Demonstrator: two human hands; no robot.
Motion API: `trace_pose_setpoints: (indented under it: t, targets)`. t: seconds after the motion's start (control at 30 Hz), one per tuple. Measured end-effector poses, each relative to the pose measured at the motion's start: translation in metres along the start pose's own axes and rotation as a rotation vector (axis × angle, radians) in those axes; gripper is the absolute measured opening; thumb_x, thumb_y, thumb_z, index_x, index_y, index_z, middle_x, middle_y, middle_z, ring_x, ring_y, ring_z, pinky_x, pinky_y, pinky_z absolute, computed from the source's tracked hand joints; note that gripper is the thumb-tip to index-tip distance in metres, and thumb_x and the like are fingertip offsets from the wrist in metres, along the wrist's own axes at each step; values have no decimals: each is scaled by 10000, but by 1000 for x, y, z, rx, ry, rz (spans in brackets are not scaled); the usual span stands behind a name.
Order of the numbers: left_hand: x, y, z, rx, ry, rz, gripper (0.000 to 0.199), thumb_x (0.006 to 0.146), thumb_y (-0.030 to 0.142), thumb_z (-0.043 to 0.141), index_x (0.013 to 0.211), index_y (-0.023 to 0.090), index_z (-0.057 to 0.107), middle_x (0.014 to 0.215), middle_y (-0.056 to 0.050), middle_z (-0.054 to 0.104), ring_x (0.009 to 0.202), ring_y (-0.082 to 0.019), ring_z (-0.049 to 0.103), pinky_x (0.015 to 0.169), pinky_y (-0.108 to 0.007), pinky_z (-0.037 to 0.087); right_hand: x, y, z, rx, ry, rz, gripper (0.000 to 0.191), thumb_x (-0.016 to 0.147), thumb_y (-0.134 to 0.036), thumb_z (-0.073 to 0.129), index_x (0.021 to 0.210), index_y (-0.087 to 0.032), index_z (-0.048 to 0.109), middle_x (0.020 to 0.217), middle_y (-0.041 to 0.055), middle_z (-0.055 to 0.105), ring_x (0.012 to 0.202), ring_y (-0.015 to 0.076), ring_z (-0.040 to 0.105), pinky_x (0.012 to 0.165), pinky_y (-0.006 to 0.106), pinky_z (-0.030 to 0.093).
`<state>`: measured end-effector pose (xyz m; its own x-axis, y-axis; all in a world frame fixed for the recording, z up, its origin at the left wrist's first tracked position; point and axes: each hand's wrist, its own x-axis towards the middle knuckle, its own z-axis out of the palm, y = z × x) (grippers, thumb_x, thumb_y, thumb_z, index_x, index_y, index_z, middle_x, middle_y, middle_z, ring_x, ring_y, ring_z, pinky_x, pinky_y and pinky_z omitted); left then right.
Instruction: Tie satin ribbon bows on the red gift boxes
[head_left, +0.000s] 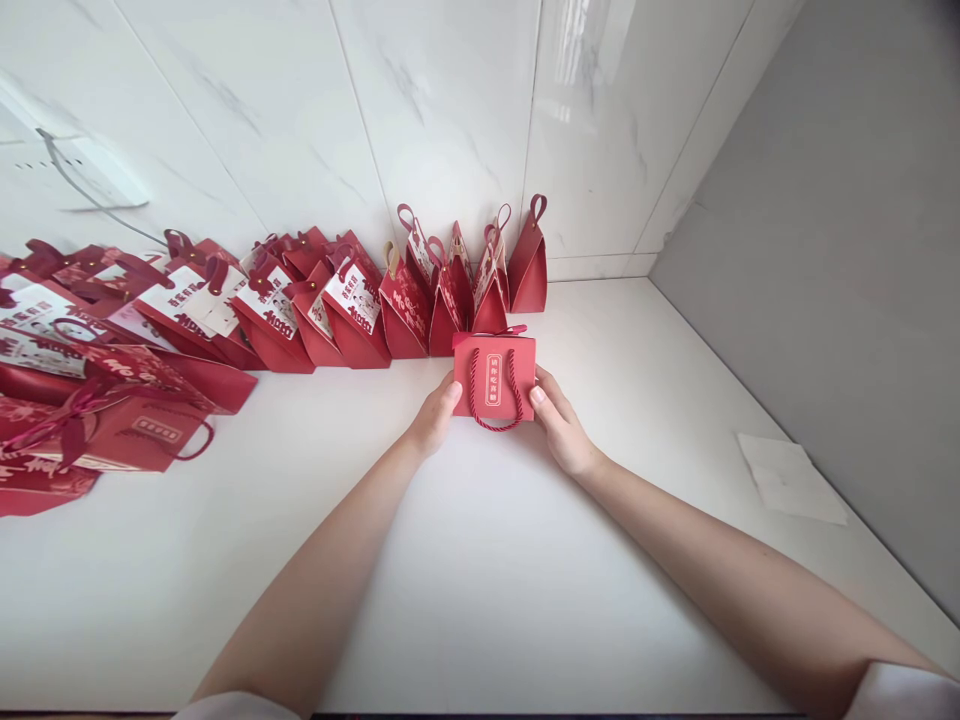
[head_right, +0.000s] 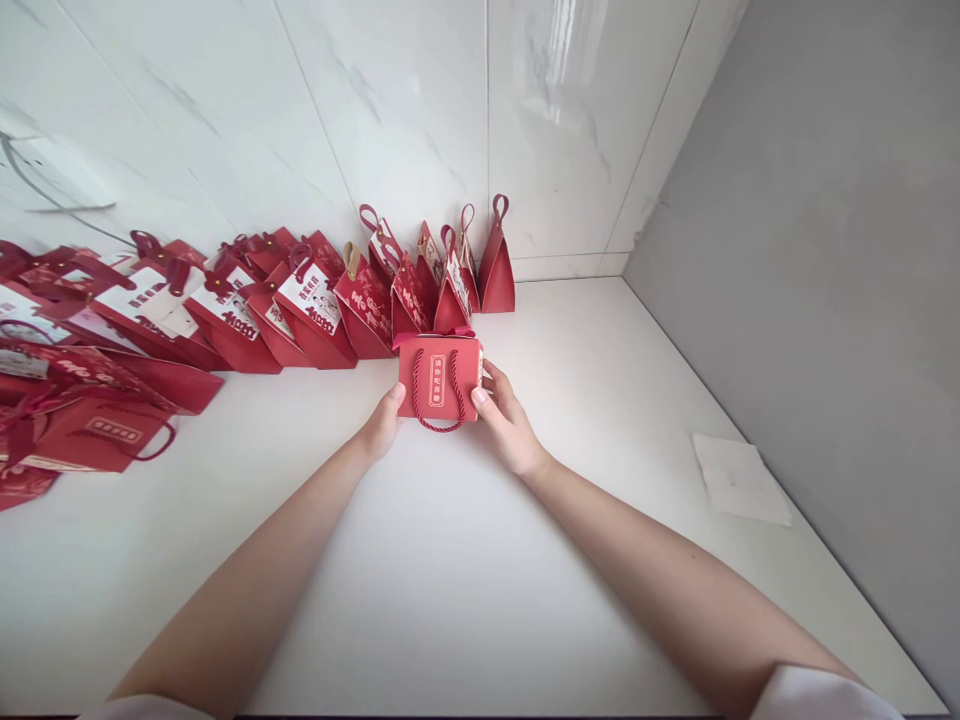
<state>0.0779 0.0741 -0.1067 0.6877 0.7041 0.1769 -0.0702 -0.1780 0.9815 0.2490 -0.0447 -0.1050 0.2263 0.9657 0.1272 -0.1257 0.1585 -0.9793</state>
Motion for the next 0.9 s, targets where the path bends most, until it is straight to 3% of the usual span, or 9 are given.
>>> trace_pose_setpoints:
  t: [0.1, 0.17, 0.27, 0.33, 0.43, 0.6, 0.7, 0.8, 0.9]
  targets:
    - [0, 1, 0, 2, 4, -47, 706, 909, 688, 341, 1425, 223, 474, 1429, -75, 532, 1375, -305, 423, 1112, -442, 399, -1, -1, 0, -4, 29, -7, 677, 927, -593, 483, 1502, -305, 272, 1506, 73, 399, 1357, 269, 422, 1077, 463, 431]
    - [0, 3, -1, 17, 27, -108, 712, 910, 691, 335, 1413, 209, 481, 1363, -117, 584, 1197, -316, 595, 866, -410, 561, -1, -1, 0, 16, 51, -30, 659, 937, -577, 474, 1503, -320, 255, 1499, 70, 401, 1323, 268, 456, 1033, 457, 472]
    - [1, 6, -2, 36, 104, -177, 667, 902, 653, 429, 1392, 204, 486, 1225, -138, 661, 816, -254, 724, 517, -294, 532, 0, -1, 0, 9, 109, -71, 631, 945, -552, 474, 1494, -328, 259, 1478, 78, 421, 1235, 265, 522, 966, 454, 515]
    - [2, 6, -3, -4, 163, -166, 627, 890, 614, 501, 1370, 211, 495, 1185, -122, 675, 750, -222, 721, 521, -281, 534, 0, 0, 1, -47, 154, -109, 635, 929, -507, 539, 1482, -328, 283, 1468, 81, 431, 1210, 258, 532, 963, 448, 513]
    - [3, 5, -3, -169, 167, -66, 651, 890, 666, 444, 1364, 222, 487, 1303, -123, 610, 1007, -266, 681, 769, -373, 580, 0, 0, 3, -135, 146, -176, 655, 909, -433, 608, 1477, -327, 300, 1463, 86, 433, 1209, 254, 532, 942, 430, 523]
    - [5, -1, -3, -175, 100, 122, 799, 765, 589, 698, 1416, 237, 394, 1492, -123, 430, 1376, -323, 400, 1110, -429, 380, -3, -3, 5, -279, 91, -293, 638, 916, -387, 604, 1484, -317, 321, 1487, 97, 409, 1248, 266, 514, 920, 418, 536]
    - [6, -5, -6, -190, 125, 51, 688, 799, 514, 687, 1359, 202, 437, 1405, -131, 523, 1299, -308, 492, 1050, -413, 436, -3, -2, 4, -272, 63, -285, 603, 927, -401, 586, 1474, -315, 349, 1494, 92, 414, 1274, 272, 499, 950, 427, 524]
    - [6, -7, -9, -264, 100, -67, 656, 830, 631, 543, 1286, 161, 496, 1229, -146, 646, 1041, -302, 653, 794, -394, 558, -1, 0, 3, -196, -36, -190, 577, 936, -439, 564, 1463, -310, 370, 1484, 85, 437, 1275, 274, 510, 1008, 455, 490]
    - [5, -6, -10, -268, 46, -134, 716, 814, 725, 434, 1188, 128, 563, 1021, -140, 717, 805, -277, 688, 592, -351, 551, -1, 3, 2, -158, -139, -153, 653, 935, -465, 559, 1507, -320, 281, 1508, 81, 410, 1304, 273, 491, 1093, 496, 408]
